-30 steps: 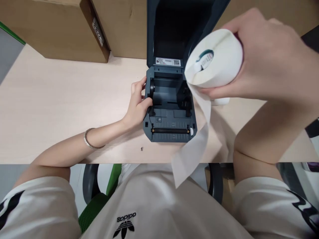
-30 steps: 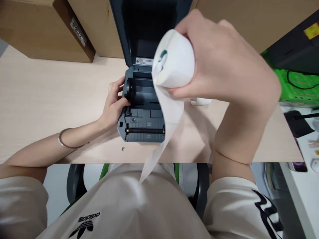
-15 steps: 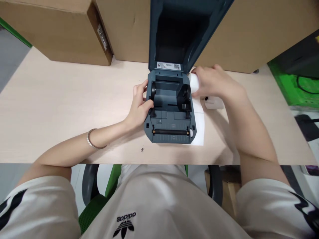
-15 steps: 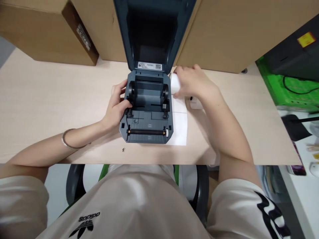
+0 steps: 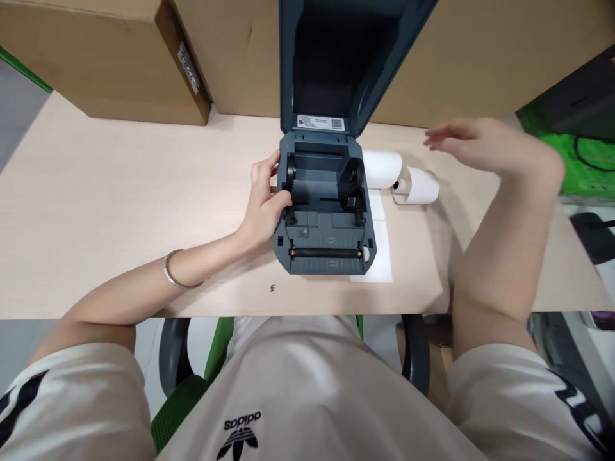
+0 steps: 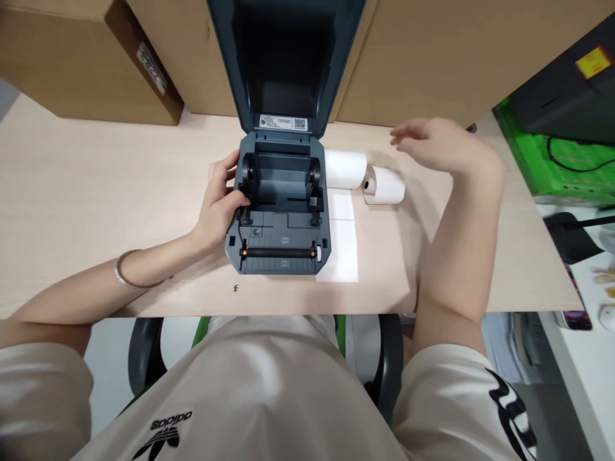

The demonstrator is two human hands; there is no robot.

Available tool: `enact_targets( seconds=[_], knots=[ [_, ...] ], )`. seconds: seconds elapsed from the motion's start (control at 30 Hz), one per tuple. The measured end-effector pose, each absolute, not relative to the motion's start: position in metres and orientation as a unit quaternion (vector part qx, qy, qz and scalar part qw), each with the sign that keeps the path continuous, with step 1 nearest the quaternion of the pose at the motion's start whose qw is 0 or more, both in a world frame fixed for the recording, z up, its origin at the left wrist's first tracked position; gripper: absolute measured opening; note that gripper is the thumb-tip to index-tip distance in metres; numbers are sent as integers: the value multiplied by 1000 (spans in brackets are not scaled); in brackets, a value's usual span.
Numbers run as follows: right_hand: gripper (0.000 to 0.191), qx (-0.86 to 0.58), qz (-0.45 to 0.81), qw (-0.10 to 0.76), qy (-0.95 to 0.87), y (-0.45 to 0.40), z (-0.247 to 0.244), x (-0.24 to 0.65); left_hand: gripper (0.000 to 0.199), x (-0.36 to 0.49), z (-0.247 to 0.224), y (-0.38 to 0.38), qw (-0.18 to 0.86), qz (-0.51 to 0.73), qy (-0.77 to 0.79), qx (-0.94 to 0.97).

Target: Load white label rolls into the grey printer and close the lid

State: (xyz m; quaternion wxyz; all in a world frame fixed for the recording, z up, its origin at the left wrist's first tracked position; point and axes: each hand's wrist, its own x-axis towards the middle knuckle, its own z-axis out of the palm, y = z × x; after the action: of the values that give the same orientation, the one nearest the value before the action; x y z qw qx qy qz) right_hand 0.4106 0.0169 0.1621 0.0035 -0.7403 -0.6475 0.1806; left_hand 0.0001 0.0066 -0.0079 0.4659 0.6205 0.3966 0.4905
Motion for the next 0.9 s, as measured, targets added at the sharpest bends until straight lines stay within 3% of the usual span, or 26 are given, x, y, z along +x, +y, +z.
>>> enact_targets(
  seconds=[0.13, 0.3, 0.43, 0.6, 0.63, 0.8, 0.9],
  knots=[
    [24, -744, 259, -88, -610, 32, 148, 448, 85, -2, -9, 6, 464, 491, 394, 623],
    [42, -658, 373, -98, -646, 46, 120, 441, 88, -5, -8, 6, 462, 485, 393, 629],
    [24, -667, 367, -104, -640, 47, 122, 435, 90, -5, -8, 6, 454, 482, 399, 634],
    [14, -664, 330, -47, -670, 31, 162, 460, 94, -4, -10, 8, 450, 476, 400, 641],
    [18, -638, 329, -35, -695, 29, 169, 464, 94, -4, -11, 9, 449, 477, 400, 641],
    [77, -358, 430, 40, -828, 31, 182, 437, 95, -5, -12, 10, 442, 476, 409, 641],
    [69, -336, 430, 67, -835, 32, 180, 377, 96, -4, -15, 12, 442, 475, 410, 641]
  ],
)
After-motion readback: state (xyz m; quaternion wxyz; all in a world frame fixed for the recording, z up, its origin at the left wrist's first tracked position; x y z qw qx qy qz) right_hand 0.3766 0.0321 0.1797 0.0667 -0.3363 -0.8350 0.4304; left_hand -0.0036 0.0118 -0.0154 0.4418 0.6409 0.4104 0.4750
